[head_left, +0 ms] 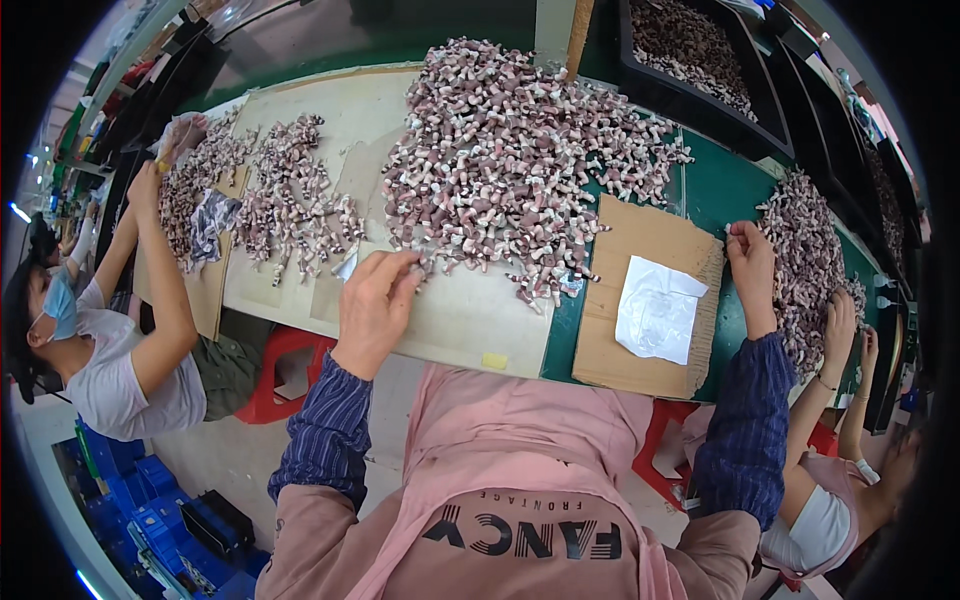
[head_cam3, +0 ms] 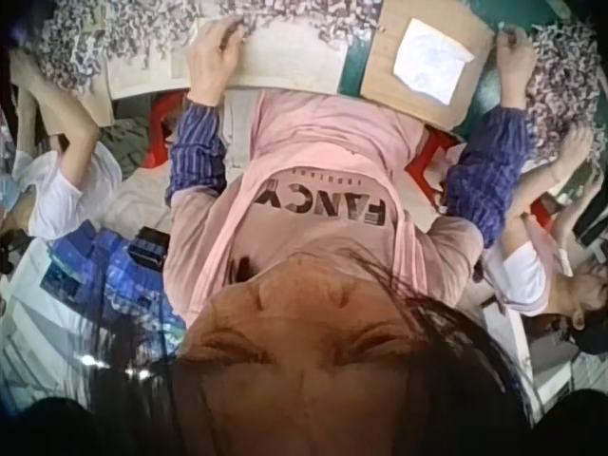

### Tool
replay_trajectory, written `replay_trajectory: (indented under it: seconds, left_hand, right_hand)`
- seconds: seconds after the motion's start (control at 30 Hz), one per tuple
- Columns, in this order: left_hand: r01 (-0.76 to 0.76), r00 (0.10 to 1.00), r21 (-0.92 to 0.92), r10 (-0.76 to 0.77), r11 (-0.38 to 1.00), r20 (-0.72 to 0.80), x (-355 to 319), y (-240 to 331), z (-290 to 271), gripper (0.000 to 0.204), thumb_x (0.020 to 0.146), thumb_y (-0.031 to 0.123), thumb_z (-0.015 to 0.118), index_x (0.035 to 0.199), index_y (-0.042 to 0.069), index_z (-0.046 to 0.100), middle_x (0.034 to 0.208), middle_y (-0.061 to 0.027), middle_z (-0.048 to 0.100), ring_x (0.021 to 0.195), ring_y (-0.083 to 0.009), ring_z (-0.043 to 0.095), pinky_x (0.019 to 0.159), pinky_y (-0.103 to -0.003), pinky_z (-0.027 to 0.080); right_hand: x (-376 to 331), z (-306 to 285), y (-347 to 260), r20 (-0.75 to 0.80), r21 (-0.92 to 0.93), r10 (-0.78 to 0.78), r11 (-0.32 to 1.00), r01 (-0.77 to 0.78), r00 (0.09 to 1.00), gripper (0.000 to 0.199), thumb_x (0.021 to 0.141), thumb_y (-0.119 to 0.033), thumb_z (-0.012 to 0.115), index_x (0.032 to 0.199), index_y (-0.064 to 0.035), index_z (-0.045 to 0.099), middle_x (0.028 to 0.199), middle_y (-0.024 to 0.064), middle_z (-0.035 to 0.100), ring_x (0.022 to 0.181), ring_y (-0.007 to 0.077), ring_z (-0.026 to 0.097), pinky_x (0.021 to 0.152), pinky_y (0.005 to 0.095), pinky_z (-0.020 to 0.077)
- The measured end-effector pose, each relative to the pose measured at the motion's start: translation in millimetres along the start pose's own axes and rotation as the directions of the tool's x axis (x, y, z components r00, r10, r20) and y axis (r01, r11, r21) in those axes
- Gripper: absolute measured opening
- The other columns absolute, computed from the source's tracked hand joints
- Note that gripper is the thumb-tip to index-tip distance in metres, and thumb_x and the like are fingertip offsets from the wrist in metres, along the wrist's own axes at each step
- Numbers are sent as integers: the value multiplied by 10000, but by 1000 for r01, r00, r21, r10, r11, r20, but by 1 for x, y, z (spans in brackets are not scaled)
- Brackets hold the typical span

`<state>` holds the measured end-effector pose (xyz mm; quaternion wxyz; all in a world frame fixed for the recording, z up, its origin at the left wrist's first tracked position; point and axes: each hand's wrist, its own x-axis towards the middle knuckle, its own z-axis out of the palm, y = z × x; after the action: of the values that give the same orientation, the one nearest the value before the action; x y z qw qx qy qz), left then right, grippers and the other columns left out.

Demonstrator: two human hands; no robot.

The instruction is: The person sorts small industrial parts by hand on a workbench, placing them into bins.

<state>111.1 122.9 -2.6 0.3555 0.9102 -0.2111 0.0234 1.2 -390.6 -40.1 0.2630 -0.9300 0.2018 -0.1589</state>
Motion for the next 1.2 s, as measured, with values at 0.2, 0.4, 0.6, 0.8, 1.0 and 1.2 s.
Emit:
replay_trajectory:
  seconds: [0.2, 0.4, 0.6, 0.8, 1.0, 1.2]
  left_hand:
    - [26, 995, 63, -32, 998, 93, -4, 14, 5, 218, 839, 25, 680, 1056, 38, 659, 988, -141, 636, 789, -296, 639, 691, -377, 510]
    - [-257, 966, 112, 259, 960, 0, -4, -14, 19, 234, 789, 61, 729, 1005, 9, 655, 955, -177, 614, 875, -379, 601, 757, -430, 496]
    - [-262, 965, 254, 252, 931, 75, -3, -8, 8, 180, 864, 62, 676, 1007, -19, 603, 1027, -187, 544, 932, -378, 556, 801, -440, 458]
    - [-54, 987, -26, 57, 998, 150, -5, 3, 4, 159, 851, 5, 646, 988, -12, 567, 970, -154, 551, 820, -308, 547, 729, -376, 466]
    - [-106, 972, 145, 72, 984, 223, -26, 11, 1, 263, 801, -14, 670, 1049, 6, 585, 1004, -190, 597, 953, -390, 574, 830, -447, 462]
    - [-261, 961, 193, 235, 946, 147, -18, 21, 15, 262, 759, 31, 732, 1010, 23, 657, 1018, -157, 602, 953, -361, 542, 841, -439, 454]
  right_hand:
    - [-16, -18, -19, -20, 290, 77, 955, -68, 997, 110, 944, -48, 613, 1019, 22, 652, 767, -5, 597, 676, 82, 529, 608, 237, 436]
    - [-76, -35, -59, -72, 403, 138, 910, -98, 988, 118, 952, -90, 612, 1016, -12, 673, 782, -28, 613, 698, 77, 554, 635, 233, 455]
    - [-108, -20, -88, 23, 646, 194, 746, -163, 981, 143, 936, -20, 624, 1067, 28, 657, 881, 8, 653, 783, 75, 610, 689, 222, 496]
    - [-142, -40, -70, 24, 728, 411, 618, -298, 911, 124, 936, -12, 630, 1054, 20, 656, 881, 27, 661, 769, 78, 622, 666, 226, 510]
    - [-151, -36, -85, 211, 861, 466, 328, -389, 859, 119, 934, -41, 640, 1040, 6, 663, 839, 13, 662, 725, 78, 613, 655, 211, 488]
    - [-172, -38, -95, 216, 853, 470, 335, -400, 856, 113, 936, -21, 638, 1048, -5, 647, 864, 8, 638, 719, 74, 588, 649, 204, 475]
